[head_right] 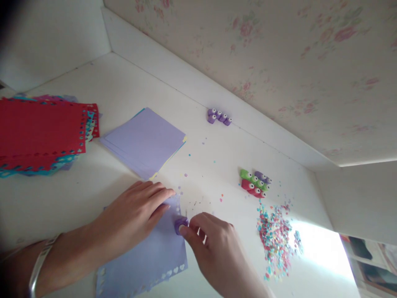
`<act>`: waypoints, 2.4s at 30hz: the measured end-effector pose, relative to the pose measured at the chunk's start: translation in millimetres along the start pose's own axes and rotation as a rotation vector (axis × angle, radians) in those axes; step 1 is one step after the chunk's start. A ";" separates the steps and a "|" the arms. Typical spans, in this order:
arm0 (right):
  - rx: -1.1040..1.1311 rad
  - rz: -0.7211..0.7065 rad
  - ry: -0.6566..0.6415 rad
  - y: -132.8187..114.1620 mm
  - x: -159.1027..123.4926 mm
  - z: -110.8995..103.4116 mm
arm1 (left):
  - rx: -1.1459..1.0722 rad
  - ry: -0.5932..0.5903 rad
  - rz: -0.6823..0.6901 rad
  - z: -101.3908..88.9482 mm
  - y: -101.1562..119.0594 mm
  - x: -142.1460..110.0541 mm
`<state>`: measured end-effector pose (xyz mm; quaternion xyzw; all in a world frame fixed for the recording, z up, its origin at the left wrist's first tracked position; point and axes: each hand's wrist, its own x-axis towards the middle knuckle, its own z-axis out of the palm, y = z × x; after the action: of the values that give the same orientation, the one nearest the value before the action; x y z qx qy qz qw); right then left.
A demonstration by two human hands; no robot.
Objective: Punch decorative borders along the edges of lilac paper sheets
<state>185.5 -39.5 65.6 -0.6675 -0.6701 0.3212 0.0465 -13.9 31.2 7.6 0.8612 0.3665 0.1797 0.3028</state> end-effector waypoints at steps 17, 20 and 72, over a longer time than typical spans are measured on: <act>0.148 0.177 -0.269 12.0 17.0 4.3 | 0.001 0.043 0.009 2.4 -0.1 -0.6; 0.145 0.174 -0.245 8.8 16.7 5.0 | 0.000 0.034 0.007 3.3 -0.6 -0.2; 0.223 0.039 -0.091 23.6 8.5 8.3 | 0.096 0.003 0.142 19.0 31.2 -9.7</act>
<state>200.9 -37.0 44.3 -0.6560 -0.6186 0.4244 0.0835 6.1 -0.4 12.8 0.8983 0.3131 0.1845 0.2469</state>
